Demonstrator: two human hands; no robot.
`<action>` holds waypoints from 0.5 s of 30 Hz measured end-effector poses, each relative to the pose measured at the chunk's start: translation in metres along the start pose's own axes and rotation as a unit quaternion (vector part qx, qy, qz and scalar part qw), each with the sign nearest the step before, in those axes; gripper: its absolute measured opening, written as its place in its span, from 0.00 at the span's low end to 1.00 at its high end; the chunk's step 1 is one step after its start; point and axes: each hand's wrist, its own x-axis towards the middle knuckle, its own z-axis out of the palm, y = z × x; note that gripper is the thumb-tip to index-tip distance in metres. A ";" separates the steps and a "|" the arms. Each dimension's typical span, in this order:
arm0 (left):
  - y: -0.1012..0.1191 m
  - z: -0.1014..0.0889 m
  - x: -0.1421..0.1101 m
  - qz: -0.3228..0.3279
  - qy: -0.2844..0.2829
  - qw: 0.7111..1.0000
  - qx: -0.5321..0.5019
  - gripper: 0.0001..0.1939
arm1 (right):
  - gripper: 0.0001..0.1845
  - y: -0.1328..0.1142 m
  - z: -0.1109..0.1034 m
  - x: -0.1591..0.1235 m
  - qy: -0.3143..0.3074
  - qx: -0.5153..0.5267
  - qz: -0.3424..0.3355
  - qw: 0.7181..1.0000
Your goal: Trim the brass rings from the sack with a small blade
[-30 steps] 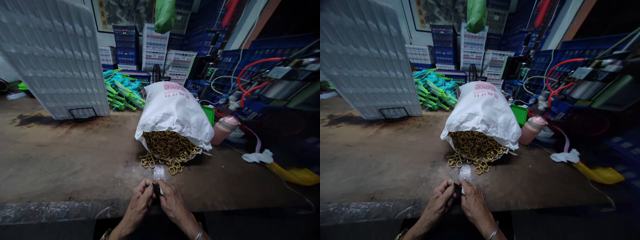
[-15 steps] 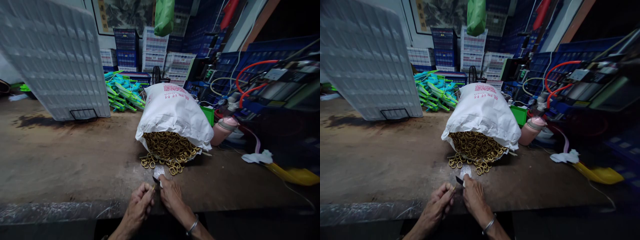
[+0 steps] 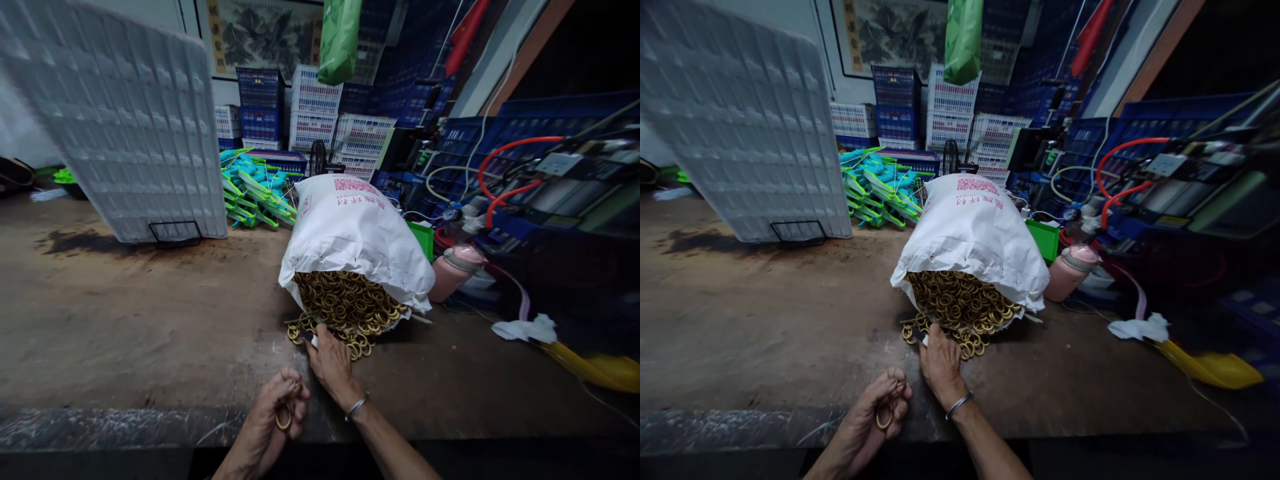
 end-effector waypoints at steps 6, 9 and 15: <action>0.005 0.002 0.000 -0.024 0.029 0.998 -0.051 0.10 | 0.05 0.012 0.005 0.000 0.032 0.052 -0.031 0.998; 0.005 0.002 0.003 -0.011 0.042 0.999 -0.024 0.13 | 0.05 0.019 0.005 -0.004 0.034 0.113 -0.042 0.992; 0.003 -0.002 0.016 0.098 0.085 0.979 0.160 0.17 | 0.03 0.020 -0.003 -0.017 -0.034 0.346 -0.030 0.937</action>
